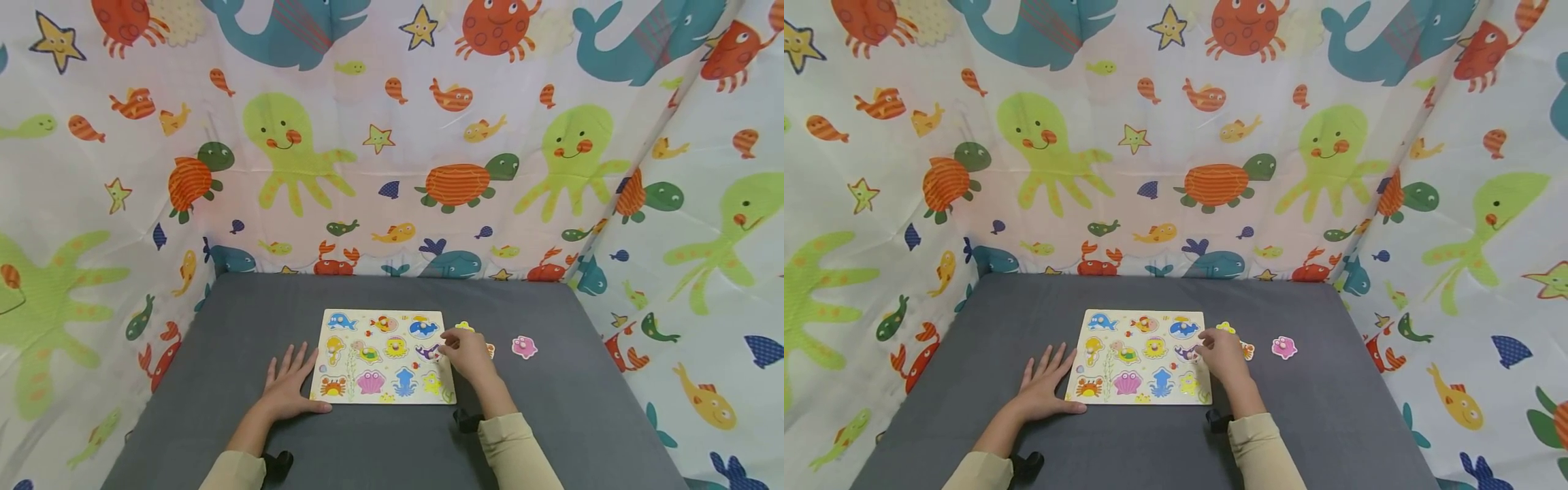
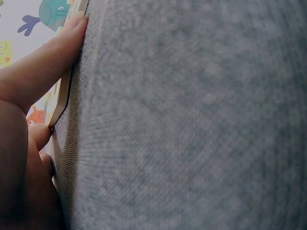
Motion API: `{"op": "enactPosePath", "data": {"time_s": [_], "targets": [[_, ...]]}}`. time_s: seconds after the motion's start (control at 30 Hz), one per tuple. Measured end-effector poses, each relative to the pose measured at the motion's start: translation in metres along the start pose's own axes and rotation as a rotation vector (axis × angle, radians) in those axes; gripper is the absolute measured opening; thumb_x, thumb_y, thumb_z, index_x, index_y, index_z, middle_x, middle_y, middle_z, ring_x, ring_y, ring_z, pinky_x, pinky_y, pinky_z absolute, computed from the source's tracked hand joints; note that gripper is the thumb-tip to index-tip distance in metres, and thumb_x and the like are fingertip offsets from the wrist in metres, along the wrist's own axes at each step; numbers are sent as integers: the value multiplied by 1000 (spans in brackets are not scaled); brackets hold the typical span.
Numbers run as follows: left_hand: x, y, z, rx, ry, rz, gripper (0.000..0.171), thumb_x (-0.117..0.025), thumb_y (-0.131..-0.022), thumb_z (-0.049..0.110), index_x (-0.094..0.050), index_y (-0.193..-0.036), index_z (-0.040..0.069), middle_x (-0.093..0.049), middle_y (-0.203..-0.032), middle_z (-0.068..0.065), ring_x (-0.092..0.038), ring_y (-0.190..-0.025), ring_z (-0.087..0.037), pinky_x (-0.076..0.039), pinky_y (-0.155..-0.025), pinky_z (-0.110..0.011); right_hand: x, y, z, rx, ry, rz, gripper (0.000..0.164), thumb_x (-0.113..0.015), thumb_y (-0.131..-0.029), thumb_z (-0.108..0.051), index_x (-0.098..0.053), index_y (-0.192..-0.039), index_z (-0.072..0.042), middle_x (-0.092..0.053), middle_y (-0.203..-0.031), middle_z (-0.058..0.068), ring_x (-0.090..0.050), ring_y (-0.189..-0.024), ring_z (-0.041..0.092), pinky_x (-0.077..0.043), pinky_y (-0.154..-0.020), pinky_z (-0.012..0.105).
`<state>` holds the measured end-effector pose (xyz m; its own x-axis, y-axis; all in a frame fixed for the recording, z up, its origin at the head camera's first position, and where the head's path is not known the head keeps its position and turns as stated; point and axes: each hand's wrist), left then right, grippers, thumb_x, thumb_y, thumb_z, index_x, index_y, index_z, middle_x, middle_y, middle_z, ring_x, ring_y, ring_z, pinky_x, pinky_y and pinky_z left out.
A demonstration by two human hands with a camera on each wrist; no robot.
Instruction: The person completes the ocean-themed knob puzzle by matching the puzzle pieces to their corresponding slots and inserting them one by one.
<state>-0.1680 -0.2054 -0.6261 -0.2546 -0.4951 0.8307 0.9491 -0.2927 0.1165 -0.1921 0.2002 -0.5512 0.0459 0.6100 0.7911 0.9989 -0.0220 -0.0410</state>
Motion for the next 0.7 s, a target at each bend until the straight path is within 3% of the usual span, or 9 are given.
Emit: {"op": "enactPosePath", "data": {"time_s": [0.23,0.47,0.7], "targets": [[5,1,4,16,-1,-2,133,-78,-61,80,-20,-163,18,-6,-171,-13,8,-156,-41,15,-118,-66,16,0,3,-21,-19,37,27,-79,-87,-13,-75,-113,-3,-73,-93,6,-69,-85,20,-60,-75,40],[6,3,7,-5,23,-3,130,-80,-62,75,-23,-162,14,-10,-169,-19,6,-155,-43,13,-117,-69,29,3,18,-48,-26,79,29,-79,-87,-11,-74,-115,-3,-74,-97,9,-70,-89,26,-60,-78,44],[6,3,9,21,-7,-26,132,-79,-62,77,-19,-163,17,-5,-170,-15,9,-156,-41,14,-118,-66,36,5,36,-73,-36,89,33,-76,-88,-6,-71,-120,-1,-74,-108,18,-70,-94,30,-59,-84,48]]}}
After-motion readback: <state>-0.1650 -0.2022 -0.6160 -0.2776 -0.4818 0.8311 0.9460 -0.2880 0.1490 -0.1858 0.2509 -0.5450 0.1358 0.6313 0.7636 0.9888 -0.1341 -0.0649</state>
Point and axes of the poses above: each hand's wrist, its own y-axis away from the middle knuckle, its own x-axis out of the back of the hand, z = x × y
